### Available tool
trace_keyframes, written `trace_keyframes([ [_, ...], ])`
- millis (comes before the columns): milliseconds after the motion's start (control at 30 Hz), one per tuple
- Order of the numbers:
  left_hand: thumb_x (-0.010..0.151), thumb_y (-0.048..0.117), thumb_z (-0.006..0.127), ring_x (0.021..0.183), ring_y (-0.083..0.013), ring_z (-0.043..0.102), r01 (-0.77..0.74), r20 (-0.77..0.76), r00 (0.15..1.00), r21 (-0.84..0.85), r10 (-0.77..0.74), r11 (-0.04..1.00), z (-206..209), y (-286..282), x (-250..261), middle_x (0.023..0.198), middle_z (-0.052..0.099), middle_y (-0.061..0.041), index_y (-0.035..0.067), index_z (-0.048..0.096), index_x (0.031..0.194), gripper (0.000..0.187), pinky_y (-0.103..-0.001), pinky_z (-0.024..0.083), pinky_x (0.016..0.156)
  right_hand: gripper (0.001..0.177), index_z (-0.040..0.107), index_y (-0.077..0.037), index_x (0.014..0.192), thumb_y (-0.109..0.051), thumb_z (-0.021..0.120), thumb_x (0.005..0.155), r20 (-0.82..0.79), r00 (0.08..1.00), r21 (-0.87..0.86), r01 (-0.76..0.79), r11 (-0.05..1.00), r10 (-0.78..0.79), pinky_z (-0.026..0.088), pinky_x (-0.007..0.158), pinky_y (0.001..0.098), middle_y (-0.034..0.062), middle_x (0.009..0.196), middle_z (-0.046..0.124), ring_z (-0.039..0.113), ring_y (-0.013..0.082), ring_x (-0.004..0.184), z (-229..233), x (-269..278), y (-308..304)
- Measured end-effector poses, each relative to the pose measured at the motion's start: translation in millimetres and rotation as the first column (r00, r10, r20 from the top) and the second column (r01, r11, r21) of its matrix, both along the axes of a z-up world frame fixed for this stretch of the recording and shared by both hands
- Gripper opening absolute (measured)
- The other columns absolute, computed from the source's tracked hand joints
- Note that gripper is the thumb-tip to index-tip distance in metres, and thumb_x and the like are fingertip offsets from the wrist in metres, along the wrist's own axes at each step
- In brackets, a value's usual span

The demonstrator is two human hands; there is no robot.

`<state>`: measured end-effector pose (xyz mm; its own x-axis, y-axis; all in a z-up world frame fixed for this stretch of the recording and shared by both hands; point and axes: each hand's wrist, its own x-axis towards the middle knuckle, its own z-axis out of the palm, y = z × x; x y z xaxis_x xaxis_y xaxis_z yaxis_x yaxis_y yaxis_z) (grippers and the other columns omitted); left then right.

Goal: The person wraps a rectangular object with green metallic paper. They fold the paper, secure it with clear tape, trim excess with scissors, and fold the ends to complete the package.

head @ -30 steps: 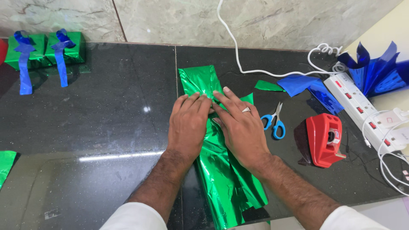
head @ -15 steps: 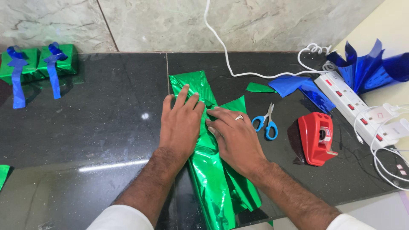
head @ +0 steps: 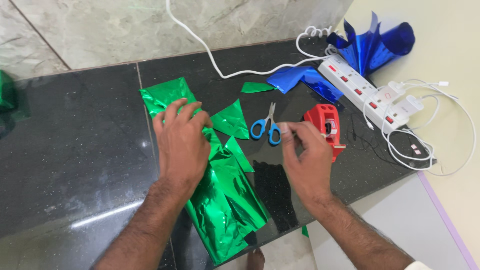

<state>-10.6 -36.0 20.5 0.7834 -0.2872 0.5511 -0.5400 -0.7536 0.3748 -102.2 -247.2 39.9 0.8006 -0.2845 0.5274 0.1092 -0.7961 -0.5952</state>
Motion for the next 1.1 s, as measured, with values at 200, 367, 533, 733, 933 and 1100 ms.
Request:
trace_keyframes([
  [200,0.082,0.001,0.073,0.119,-0.0303,0.058,0.329,-0.068,0.935,-0.207,-0.349,0.921,6,-88,-22,0.114,0.069,-0.007,0.01,0.069,0.105,0.025,-0.053,0.038,0.102,0.025,0.075,-0.004,0.103,-0.029,0.069,0.102,-0.052,0.869,0.305,0.482,0.821,-0.491,0.049,0.065,0.0278,0.0002,0.079,0.069,0.057,0.0106,0.066,7,-11,-42],
  [367,0.076,0.018,0.083,0.131,-0.0303,0.05,0.416,-0.336,0.822,-0.197,-0.46,0.888,9,-154,-35,0.135,0.058,-0.011,0.011,0.05,0.134,0.067,-0.055,0.034,0.106,0.034,0.075,-0.005,0.098,-0.038,0.075,0.091,-0.287,0.752,0.239,0.656,0.716,-0.593,0.05,0.071,0.0307,0.0015,0.077,0.071,0.065,0.0114,0.069,9,-20,-72],
  [533,0.076,0.023,0.086,0.145,-0.0299,0.033,0.501,-0.441,0.778,0.006,-0.448,0.865,9,-188,-37,0.159,0.03,-0.013,0.018,0.029,0.153,0.096,-0.058,0.031,0.11,0.033,0.08,-0.006,0.094,-0.038,0.076,0.088,-0.522,0.755,0.335,0.609,0.719,-0.396,0.051,0.073,0.0319,0.0055,0.079,0.074,0.065,0.0136,0.073,-2,-21,-97],
  [733,0.08,0.031,0.083,0.149,-0.0273,0.028,0.489,-0.433,0.813,0.146,-0.389,0.86,6,-200,-31,0.164,0.022,-0.011,0.017,0.024,0.155,0.097,-0.057,0.031,0.111,0.026,0.079,-0.006,0.088,-0.032,0.081,0.085,-0.582,0.801,0.552,0.518,0.653,-0.143,0.042,0.064,0.027,0.0013,0.077,0.068,0.055,0.0081,0.07,-11,-8,-129],
  [933,0.08,0.05,0.08,0.147,-0.0243,0.031,0.489,-0.421,0.827,0.215,-0.372,0.845,5,-206,-18,0.164,0.024,-0.011,0.009,0.022,0.155,0.103,-0.059,0.029,0.113,0.029,0.071,-0.007,0.082,-0.033,0.085,0.082,-0.702,0.701,0.513,0.62,0.594,-0.126,0.029,0.05,0.0294,-0.0036,0.068,0.051,0.04,0.0088,0.057,4,0,-133],
  [1100,0.08,0.053,0.08,0.146,-0.0244,0.037,0.523,-0.382,0.829,0.268,-0.409,0.809,1,-204,-11,0.161,0.03,-0.011,0.016,0.028,0.155,0.098,-0.059,0.032,0.111,0.029,0.072,-0.006,0.082,-0.033,0.083,0.084,-0.715,0.692,0.554,0.648,0.523,-0.099,0.03,0.05,0.0303,-0.0032,0.07,0.048,0.04,0.0093,0.057,21,0,-131],
])
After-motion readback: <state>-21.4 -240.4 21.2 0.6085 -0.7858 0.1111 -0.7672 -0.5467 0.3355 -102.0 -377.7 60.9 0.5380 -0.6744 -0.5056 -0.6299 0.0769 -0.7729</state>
